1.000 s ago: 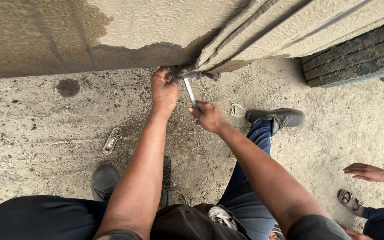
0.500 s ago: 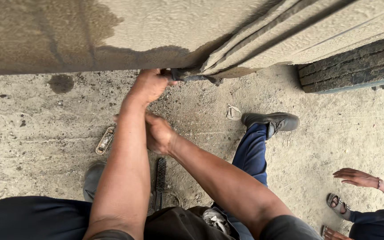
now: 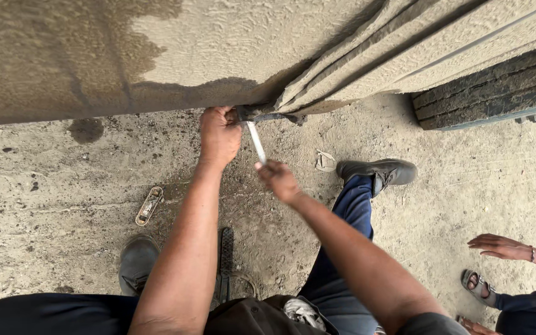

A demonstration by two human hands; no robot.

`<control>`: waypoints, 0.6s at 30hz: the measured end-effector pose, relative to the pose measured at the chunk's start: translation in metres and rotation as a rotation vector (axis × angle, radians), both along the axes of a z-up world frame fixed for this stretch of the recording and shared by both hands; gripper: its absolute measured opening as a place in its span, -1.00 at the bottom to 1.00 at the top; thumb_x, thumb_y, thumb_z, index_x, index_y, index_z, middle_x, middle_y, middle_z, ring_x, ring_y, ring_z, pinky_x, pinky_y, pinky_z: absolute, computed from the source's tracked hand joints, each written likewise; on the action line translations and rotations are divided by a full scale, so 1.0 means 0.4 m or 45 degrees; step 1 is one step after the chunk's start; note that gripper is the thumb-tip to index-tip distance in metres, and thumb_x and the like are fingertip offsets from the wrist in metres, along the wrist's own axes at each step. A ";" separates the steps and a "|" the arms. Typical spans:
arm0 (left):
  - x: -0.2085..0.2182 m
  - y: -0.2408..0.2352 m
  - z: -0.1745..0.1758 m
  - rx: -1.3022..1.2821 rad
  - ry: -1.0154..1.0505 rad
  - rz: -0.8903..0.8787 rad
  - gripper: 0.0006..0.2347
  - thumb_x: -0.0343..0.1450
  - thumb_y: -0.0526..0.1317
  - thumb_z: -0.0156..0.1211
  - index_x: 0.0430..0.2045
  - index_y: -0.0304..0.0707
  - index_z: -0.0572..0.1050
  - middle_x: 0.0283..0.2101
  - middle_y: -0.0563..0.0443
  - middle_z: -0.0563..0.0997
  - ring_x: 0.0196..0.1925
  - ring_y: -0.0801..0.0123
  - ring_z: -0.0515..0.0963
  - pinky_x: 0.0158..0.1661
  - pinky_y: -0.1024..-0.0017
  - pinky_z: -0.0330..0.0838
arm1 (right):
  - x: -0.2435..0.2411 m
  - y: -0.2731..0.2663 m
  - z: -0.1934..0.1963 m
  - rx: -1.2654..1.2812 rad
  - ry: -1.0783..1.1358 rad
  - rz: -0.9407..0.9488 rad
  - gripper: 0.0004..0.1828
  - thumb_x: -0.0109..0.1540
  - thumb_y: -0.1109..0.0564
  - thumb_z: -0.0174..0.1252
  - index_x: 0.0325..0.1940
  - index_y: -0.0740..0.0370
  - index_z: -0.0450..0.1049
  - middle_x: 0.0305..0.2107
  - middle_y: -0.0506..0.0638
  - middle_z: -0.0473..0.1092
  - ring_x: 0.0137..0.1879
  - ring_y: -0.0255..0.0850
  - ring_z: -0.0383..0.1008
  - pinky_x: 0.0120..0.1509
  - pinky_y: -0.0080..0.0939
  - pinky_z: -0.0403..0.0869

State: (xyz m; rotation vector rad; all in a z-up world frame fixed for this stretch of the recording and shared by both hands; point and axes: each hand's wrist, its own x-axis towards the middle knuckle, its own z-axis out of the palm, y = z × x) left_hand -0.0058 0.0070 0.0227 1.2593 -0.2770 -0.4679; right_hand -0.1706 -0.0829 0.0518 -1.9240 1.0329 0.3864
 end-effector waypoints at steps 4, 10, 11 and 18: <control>-0.035 -0.047 -0.010 -0.225 0.143 0.184 -0.74 0.39 -0.64 0.01 -0.38 -0.32 0.61 -0.30 -0.02 0.68 -0.34 0.45 0.58 -0.35 0.46 0.48 | 0.045 -0.133 0.161 -0.557 0.239 0.309 -0.56 0.38 -0.18 -0.12 0.10 0.13 0.45 -0.37 0.10 0.44 -0.44 -0.17 0.41 -0.45 -0.03 0.43; -0.058 -0.058 0.004 -0.557 0.146 0.197 -0.68 0.35 -0.66 -0.03 -0.34 -0.26 0.62 -0.27 0.02 0.70 -0.29 0.50 0.60 -0.23 0.47 0.49 | 0.132 -0.252 0.228 -1.034 0.355 0.490 -0.57 0.45 -0.03 -0.18 0.17 0.33 0.40 0.00 0.34 0.37 0.14 0.09 0.41 0.30 0.07 0.40; -0.055 -0.060 0.010 -0.552 0.153 0.206 -0.68 0.35 -0.66 -0.03 -0.35 -0.26 0.63 -0.28 0.01 0.70 -0.31 0.50 0.59 -0.25 0.48 0.48 | 0.145 -0.274 0.223 -1.048 0.413 0.497 -0.57 0.45 -0.02 -0.18 0.19 0.33 0.40 0.02 0.34 0.38 0.15 0.09 0.42 0.32 0.07 0.40; -0.046 -0.045 -0.001 -0.573 0.250 0.122 -0.75 0.42 -0.61 0.07 -0.37 -0.23 0.61 -0.30 0.06 0.70 -0.31 0.53 0.59 -0.26 0.49 0.46 | 0.184 -0.361 0.154 -1.058 0.642 0.501 -0.62 0.42 0.11 -0.12 0.23 0.32 0.42 0.11 0.30 0.44 0.11 0.04 0.56 0.28 -0.01 0.55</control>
